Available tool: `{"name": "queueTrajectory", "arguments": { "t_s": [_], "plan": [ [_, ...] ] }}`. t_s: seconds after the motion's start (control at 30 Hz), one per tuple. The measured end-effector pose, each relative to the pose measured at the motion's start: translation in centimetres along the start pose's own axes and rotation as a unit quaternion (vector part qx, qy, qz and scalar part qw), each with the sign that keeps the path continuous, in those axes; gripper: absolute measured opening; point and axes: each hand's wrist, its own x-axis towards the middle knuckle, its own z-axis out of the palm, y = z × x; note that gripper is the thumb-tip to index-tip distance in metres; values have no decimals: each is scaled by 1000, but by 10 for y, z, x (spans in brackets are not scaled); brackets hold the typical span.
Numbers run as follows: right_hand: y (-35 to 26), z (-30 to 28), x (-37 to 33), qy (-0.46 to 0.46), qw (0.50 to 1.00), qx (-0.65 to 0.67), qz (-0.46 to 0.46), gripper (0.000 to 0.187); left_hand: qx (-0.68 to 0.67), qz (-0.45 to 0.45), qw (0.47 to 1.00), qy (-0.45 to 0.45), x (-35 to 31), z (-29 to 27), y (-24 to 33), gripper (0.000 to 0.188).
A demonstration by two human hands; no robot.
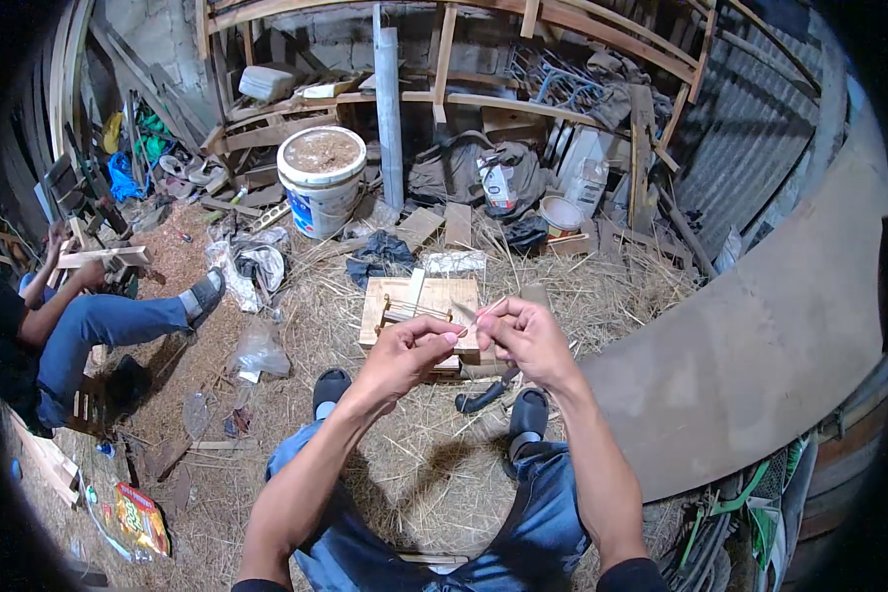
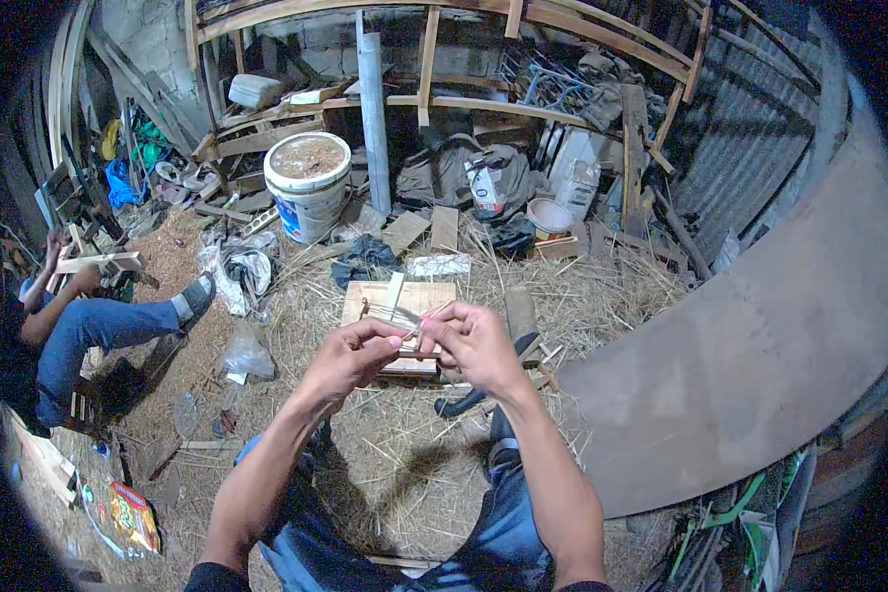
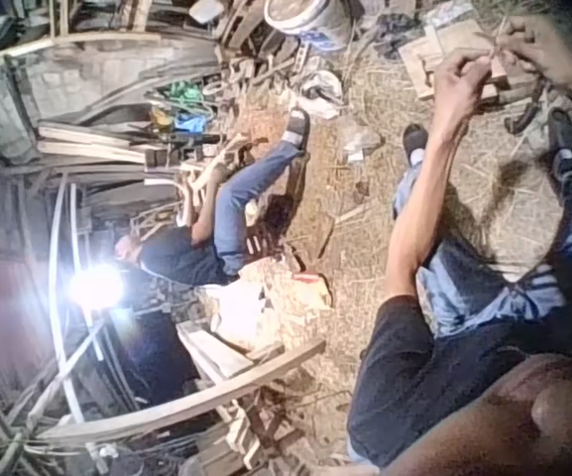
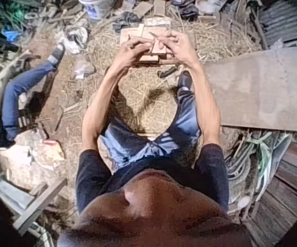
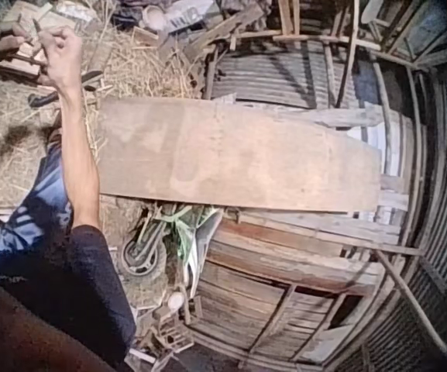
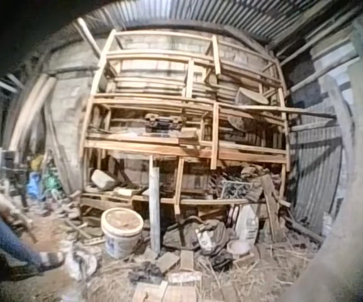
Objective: The person assembles a small wooden reel or wheel by inserting thin slats and rods into a circular frame and uses a knife to shave and trim wooden components.
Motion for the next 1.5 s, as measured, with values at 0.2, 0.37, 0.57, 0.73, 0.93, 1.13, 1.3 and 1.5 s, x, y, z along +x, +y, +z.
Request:
{"name": "queueTrajectory", "arguments": {
  "t_s": [0.2, 0.37, 0.57, 0.73, 0.93, 1.13, 1.3, 1.5],
  "plan": [
    [-14, -65, -4, 247, 961, 25, -119, 10, -7, -42, 999, 6, -12, -15, -1, 19],
    [1, -25, -8, 139, 989, -22, -48, 21, 4, -18, 1000, 23, -4, -10, -3, 18],
    [10, 7, 0, 17, 1000, 17, -15, 16, 12, -11, 1000, 17, -4, -4, -7, 21],
    [4, -2, -2, 37, 999, 38, -3, 16, 5, -9, 1000, -1, -4, 2, 1, 22],
    [-5, -19, 7, 186, 980, 49, -52, 15, -4, -35, 999, -23, -4, -6, -1, 21],
    [2, -48, -9, 219, 970, 16, -102, 23, -32, -26, 999, -2, -6, -10, -5, 21],
    [7, 18, -2, 8, 1000, -14, -15, 21, 7, 16, 1000, 6, -1, -3, -10, 19],
    [12, 8, 1, 33, 999, 8, -27, 15, 166, 133, 976, 41, -1, 1, -20, 18]
  ]
}}
